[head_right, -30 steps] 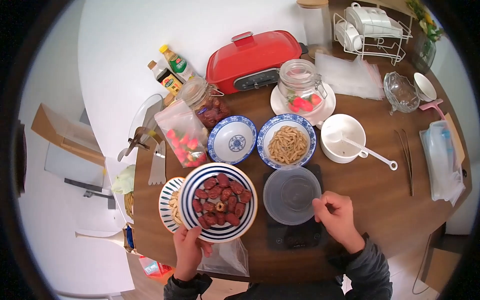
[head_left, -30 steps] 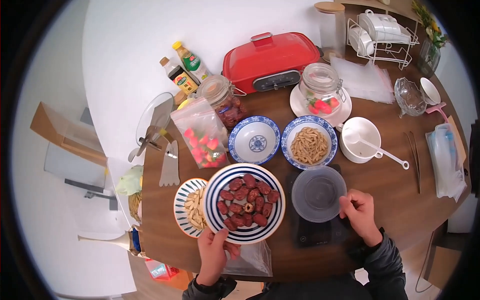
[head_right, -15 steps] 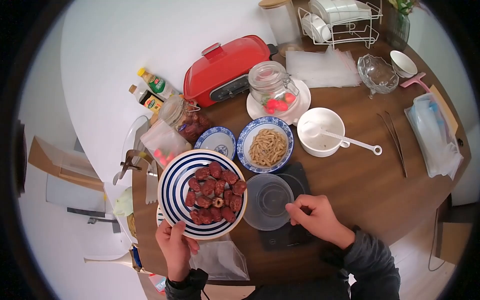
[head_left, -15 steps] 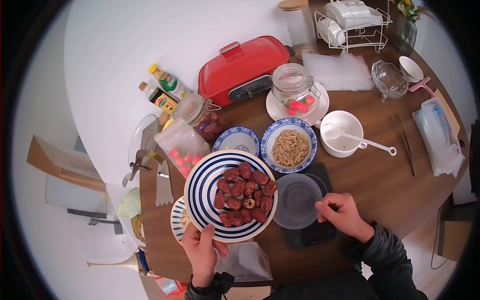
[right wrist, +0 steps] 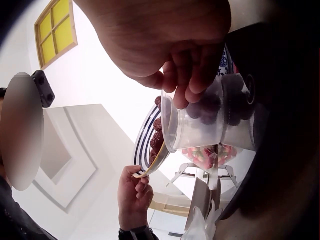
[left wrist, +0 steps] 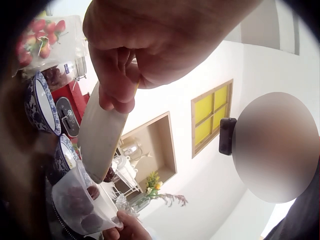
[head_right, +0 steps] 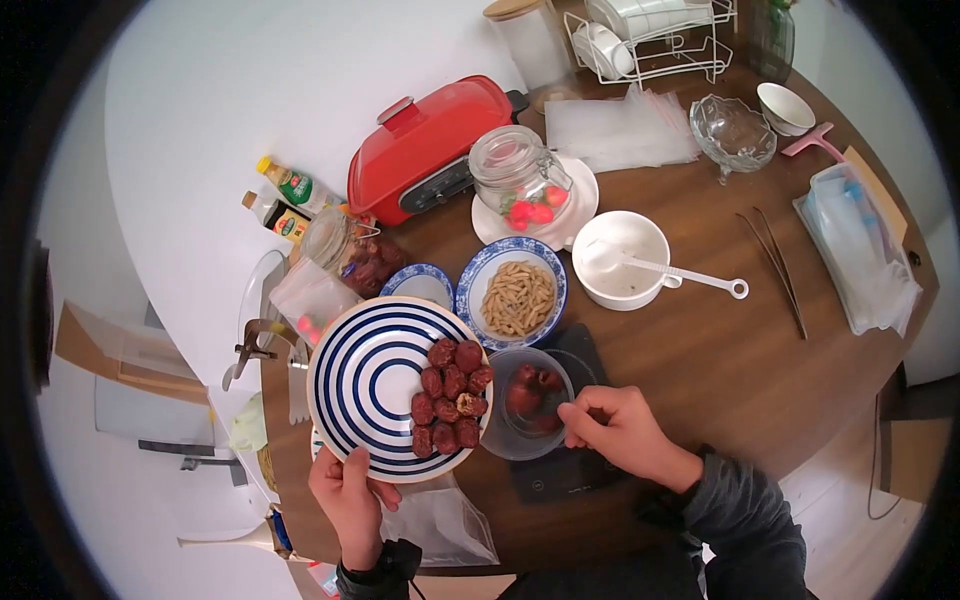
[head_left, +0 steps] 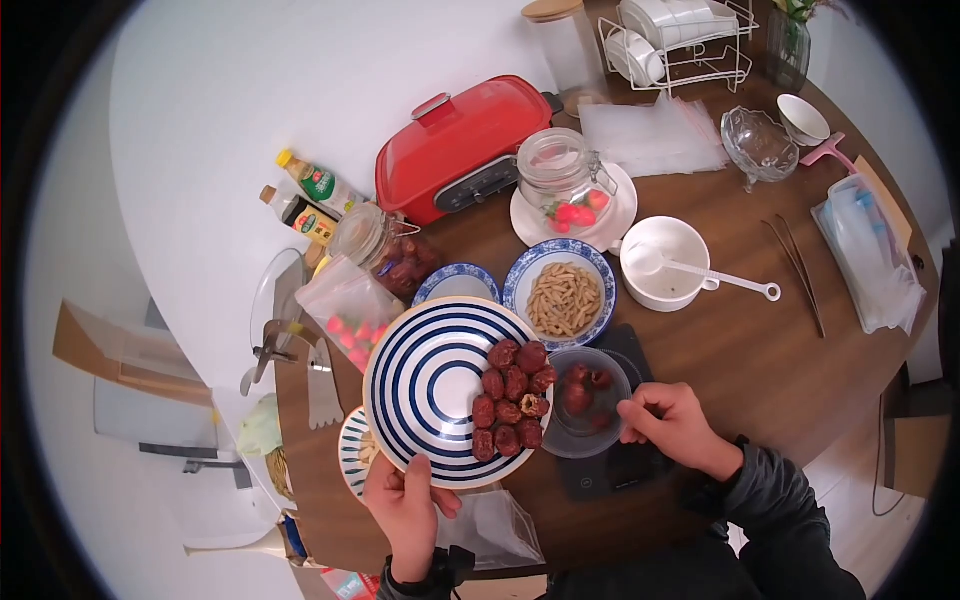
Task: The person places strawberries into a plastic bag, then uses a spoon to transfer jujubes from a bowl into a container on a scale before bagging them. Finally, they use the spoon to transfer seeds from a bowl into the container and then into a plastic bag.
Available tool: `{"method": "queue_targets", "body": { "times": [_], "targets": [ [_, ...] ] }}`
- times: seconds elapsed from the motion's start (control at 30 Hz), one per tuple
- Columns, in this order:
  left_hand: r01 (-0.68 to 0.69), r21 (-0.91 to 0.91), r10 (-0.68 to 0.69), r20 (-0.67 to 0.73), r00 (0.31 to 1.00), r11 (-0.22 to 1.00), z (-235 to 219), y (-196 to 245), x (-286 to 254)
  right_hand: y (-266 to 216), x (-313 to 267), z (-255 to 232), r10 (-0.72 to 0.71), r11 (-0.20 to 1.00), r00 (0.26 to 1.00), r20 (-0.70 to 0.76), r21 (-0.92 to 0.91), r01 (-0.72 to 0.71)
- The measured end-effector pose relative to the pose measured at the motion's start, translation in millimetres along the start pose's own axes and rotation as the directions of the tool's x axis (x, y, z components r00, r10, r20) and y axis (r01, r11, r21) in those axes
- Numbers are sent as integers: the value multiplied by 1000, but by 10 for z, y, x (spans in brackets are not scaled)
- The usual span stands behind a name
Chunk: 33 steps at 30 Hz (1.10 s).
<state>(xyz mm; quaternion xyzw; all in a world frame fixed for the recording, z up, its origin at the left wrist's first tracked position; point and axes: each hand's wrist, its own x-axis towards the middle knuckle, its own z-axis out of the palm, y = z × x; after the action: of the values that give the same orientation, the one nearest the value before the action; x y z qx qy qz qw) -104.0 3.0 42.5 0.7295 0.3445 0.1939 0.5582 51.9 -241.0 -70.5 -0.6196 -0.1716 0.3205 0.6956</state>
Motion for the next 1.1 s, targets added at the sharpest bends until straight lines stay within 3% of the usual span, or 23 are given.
{"method": "queue_targets", "body": {
  "times": [0.27,0.43,0.67,0.97,1.03,1.1],
  "targets": [
    [-30,47,31,-26,999,998,112,60,-32,6,9,7,4,1000,1000,-3,8,-4],
    [-154,156,162,-40,986,976,158,61,-43,31,12,4,-26,1000,1000,2,17,26],
    [-217,206,230,-43,972,954,216,70,-53,48,17,-6,-35,999,999,12,-4,36],
    [-379,421,428,-24,903,824,191,-45,-86,17,13,4,-25,1000,1000,14,8,25],
    [-494,542,555,59,830,680,183,-72,-76,21,15,-7,-23,1000,1000,20,-4,23],
    [-494,542,559,52,827,680,203,-49,-76,21,15,-12,-22,1000,1000,22,-16,23]
  ]
}}
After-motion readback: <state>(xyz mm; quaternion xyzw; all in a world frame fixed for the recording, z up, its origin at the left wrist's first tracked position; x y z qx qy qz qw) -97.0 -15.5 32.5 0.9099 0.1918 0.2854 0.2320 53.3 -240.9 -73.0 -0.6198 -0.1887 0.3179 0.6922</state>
